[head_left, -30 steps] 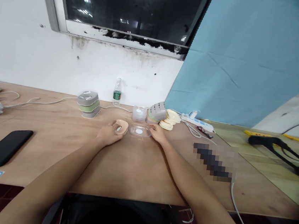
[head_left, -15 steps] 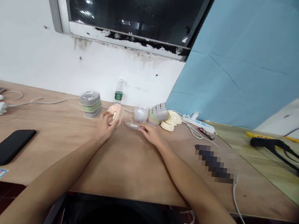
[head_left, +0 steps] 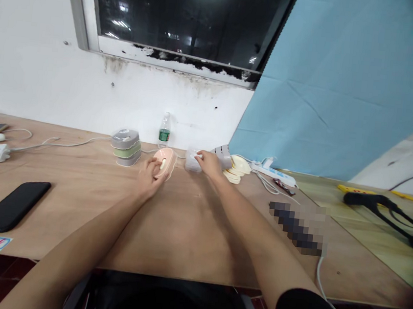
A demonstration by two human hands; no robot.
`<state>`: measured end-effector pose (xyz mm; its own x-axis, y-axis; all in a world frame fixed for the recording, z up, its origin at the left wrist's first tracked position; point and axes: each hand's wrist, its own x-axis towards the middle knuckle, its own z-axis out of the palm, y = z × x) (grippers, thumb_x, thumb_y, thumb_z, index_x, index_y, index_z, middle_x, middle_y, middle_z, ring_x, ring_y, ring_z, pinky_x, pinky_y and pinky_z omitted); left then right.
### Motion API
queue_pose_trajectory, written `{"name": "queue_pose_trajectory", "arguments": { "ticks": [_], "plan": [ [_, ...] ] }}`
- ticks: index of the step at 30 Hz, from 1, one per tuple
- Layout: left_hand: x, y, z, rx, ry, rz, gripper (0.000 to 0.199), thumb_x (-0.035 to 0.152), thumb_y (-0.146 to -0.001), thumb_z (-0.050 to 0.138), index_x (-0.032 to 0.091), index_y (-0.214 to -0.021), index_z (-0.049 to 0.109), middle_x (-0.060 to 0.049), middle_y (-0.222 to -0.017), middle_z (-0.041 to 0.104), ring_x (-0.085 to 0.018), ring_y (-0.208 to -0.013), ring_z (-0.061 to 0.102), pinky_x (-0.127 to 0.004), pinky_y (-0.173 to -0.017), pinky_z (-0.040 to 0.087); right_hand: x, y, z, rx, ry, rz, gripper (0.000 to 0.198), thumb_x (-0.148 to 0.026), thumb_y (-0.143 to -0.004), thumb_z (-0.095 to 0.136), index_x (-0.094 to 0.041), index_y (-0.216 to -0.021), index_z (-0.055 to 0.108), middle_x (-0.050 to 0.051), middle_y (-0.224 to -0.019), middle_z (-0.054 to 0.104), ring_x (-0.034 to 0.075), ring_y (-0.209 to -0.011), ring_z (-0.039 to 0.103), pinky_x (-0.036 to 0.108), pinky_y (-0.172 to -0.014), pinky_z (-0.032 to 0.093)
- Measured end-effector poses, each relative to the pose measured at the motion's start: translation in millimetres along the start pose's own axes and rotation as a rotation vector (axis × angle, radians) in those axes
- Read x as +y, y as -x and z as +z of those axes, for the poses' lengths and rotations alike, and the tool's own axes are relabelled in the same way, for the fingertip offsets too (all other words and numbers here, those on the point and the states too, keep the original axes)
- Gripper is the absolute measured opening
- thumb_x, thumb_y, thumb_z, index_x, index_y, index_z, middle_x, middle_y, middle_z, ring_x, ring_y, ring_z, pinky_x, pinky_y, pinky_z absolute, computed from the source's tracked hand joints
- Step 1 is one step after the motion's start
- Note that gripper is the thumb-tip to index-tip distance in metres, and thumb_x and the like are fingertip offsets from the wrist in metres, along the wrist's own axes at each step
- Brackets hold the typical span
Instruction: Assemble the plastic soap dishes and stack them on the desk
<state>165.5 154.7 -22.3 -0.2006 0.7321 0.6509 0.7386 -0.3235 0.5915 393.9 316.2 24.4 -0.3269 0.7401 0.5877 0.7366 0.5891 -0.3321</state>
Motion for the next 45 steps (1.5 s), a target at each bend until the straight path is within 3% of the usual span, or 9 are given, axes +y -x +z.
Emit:
{"name": "queue_pose_trajectory", "arguments": {
  "ticks": [4,9,14,18,21,27,33,39,45],
  "plan": [
    [-1.1,0.8,1.5,-0.012,0.031,0.010,0.042,0.051,-0.086,0.053,0.022,-0.116,0.056,-0.011,-0.132,0.047,-0.026,-0.125,0.048,-0.042,-0.105,0.040,-6.4,8.2,5.8,-0.037,0.087,0.017,0.031,-0.038,-0.081,0.065,-0.024,-0.109,0.068,0.004,-0.075,0.069,0.021,-0.077,0.062,0.030,-0.072,0.043],
    [-7.2,0.8,10.8,0.015,0.165,0.007,0.043,0.050,-0.092,0.043,0.018,-0.119,0.057,-0.011,-0.130,0.050,-0.024,-0.124,0.049,-0.040,-0.106,0.040,-34.9,58.5,17.7,-0.016,-0.125,-0.091,0.035,-0.042,-0.087,0.056,-0.021,-0.114,0.065,0.002,-0.073,0.067,0.016,-0.067,0.059,0.029,-0.072,0.045],
    [-10.2,6.4,23.5,-0.117,0.249,0.055,0.049,0.048,-0.097,0.032,0.020,-0.133,0.049,-0.010,-0.137,0.049,-0.022,-0.130,0.044,-0.040,-0.111,0.035,-56.1,104.1,26.9,-0.192,-0.255,-0.220,0.054,-0.057,-0.071,0.071,-0.019,-0.108,0.063,0.003,-0.082,0.066,0.016,-0.068,0.058,0.027,-0.066,0.045],
    [-10.2,10.6,28.8,-0.288,0.203,0.094,0.052,0.050,-0.097,0.031,0.021,-0.138,0.047,-0.009,-0.146,0.042,-0.022,-0.138,0.035,-0.041,-0.115,0.030,-68.0,110.2,22.7,-0.165,-0.299,-0.278,0.034,-0.052,-0.084,0.058,-0.019,-0.090,0.063,0.004,-0.079,0.064,0.015,-0.068,0.055,0.027,-0.066,0.043],
    [-12.0,10.3,28.6,-0.316,0.184,0.113,0.053,0.049,-0.097,0.030,0.019,-0.137,0.048,-0.010,-0.145,0.043,-0.022,-0.140,0.031,-0.041,-0.116,0.028,-71.7,109.8,17.9,-0.139,-0.372,-0.328,0.029,-0.047,-0.088,0.055,-0.019,-0.092,0.063,0.004,-0.083,0.063,0.013,-0.067,0.053,0.026,-0.066,0.042],
    [-15.1,10.0,27.1,-0.359,0.152,0.119,0.054,0.049,-0.097,0.031,0.019,-0.139,0.047,-0.010,-0.146,0.041,-0.022,-0.141,0.030,-0.040,-0.117,0.028,-72.6,113.1,22.7,-0.197,-0.498,-0.145,0.030,-0.048,-0.086,0.057,-0.019,-0.084,0.061,0.000,-0.072,0.060,0.012,-0.061,0.051,0.023,-0.058,0.040],
    [-7.8,7.7,26.1,-0.264,0.162,0.089,0.051,0.049,-0.095,0.036,0.022,-0.135,0.052,-0.008,-0.141,0.047,-0.023,-0.132,0.043,-0.040,-0.112,0.035,-77.4,113.8,25.9,-0.174,-0.579,-0.091,0.023,-0.041,-0.089,0.052,-0.019,-0.088,0.061,-0.001,-0.071,0.060,0.012,-0.062,0.051,0.023,-0.059,0.039],
    [-11.6,-0.8,19.1,-0.034,0.220,0.006,0.050,0.049,-0.097,0.031,0.018,-0.122,0.062,-0.011,-0.128,0.057,-0.024,-0.124,0.050,-0.044,-0.109,0.037,-70.2,112.2,20.4,-0.062,-0.492,-0.070,0.019,-0.036,-0.089,0.049,-0.020,-0.087,0.059,-0.001,-0.070,0.059,0.013,-0.062,0.052,0.024,-0.060,0.040],
    [-21.3,-5.8,9.1,0.003,0.147,-0.020,0.050,0.050,-0.095,0.034,0.016,-0.120,0.062,-0.012,-0.125,0.057,-0.025,-0.124,0.050,-0.042,-0.109,0.037,-32.1,104.3,-4.7,0.020,-0.286,-0.284,0.013,-0.024,-0.088,0.045,-0.020,-0.086,0.057,0.005,-0.084,0.060,0.017,-0.078,0.054,0.028,-0.073,0.041]
  ]
}}
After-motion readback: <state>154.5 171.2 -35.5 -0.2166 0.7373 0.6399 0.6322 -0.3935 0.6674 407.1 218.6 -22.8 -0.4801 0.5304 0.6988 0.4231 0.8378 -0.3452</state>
